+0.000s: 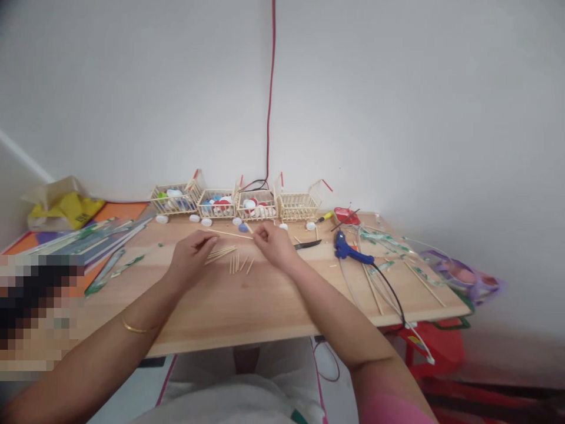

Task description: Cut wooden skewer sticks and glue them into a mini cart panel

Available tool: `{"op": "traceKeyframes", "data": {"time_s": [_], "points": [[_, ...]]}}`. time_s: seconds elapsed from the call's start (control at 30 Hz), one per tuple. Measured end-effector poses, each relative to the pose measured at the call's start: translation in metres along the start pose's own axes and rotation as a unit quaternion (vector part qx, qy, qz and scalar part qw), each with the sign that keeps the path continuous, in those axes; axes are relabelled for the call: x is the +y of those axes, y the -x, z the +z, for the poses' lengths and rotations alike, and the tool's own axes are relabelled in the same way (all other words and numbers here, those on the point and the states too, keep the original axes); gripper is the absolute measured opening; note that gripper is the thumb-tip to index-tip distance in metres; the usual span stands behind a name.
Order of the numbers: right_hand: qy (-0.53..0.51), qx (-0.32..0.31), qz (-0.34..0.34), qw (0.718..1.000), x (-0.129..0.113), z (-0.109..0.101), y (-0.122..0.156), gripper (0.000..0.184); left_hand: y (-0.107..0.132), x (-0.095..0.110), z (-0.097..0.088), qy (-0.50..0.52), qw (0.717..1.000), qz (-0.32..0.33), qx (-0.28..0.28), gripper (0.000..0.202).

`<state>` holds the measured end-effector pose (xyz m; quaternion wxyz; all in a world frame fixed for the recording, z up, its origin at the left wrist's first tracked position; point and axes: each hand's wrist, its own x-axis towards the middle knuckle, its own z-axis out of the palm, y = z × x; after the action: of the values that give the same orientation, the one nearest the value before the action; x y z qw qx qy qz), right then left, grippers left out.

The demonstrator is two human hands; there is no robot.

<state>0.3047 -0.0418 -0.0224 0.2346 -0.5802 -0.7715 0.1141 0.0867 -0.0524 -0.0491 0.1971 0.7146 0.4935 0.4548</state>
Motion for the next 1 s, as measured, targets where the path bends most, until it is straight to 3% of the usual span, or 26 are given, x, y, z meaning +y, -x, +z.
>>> {"op": "traceKeyframes", "data": {"time_s": [0.1, 0.2, 0.33, 0.43, 0.53, 0.67, 0.9, 1.0], "points": [[-0.194, 0.052, -0.018, 0.979, -0.016, 0.015, 0.022, 0.014, 0.012, 0.015, 0.013, 0.173, 0.974, -0.105, -0.105, 0.029], [-0.239, 0.057, -0.024, 0.969, -0.031, 0.028, 0.034, 0.012, 0.019, 0.020, 0.022, 0.300, 0.927, -0.176, -0.144, 0.029], [-0.220, 0.051, -0.059, 0.972, -0.038, 0.032, 0.037, 0.014, 0.018, 0.018, 0.021, 0.390, 0.880, -0.236, -0.132, 0.025], [-0.189, 0.018, -0.085, 0.978, -0.032, 0.028, 0.039, 0.015, 0.014, 0.019, 0.016, 0.418, 0.864, -0.262, -0.103, 0.025], [-0.082, -0.008, -0.016, 0.996, -0.022, 0.028, 0.042, 0.019, 0.012, 0.021, 0.012, 0.439, 0.850, -0.282, -0.067, 0.026], [0.036, -0.034, 0.078, 0.996, -0.013, 0.038, 0.045, 0.025, 0.011, 0.022, 0.011, 0.463, 0.832, -0.295, -0.083, 0.023], [0.102, -0.071, 0.117, 0.985, -0.010, 0.039, 0.043, 0.014, 0.014, 0.018, 0.015, 0.487, 0.808, -0.312, -0.110, 0.023], [0.049, -0.031, 0.108, 0.992, -0.009, 0.032, 0.045, 0.014, 0.016, 0.017, 0.016, 0.485, 0.802, -0.323, -0.129, 0.024]]}}
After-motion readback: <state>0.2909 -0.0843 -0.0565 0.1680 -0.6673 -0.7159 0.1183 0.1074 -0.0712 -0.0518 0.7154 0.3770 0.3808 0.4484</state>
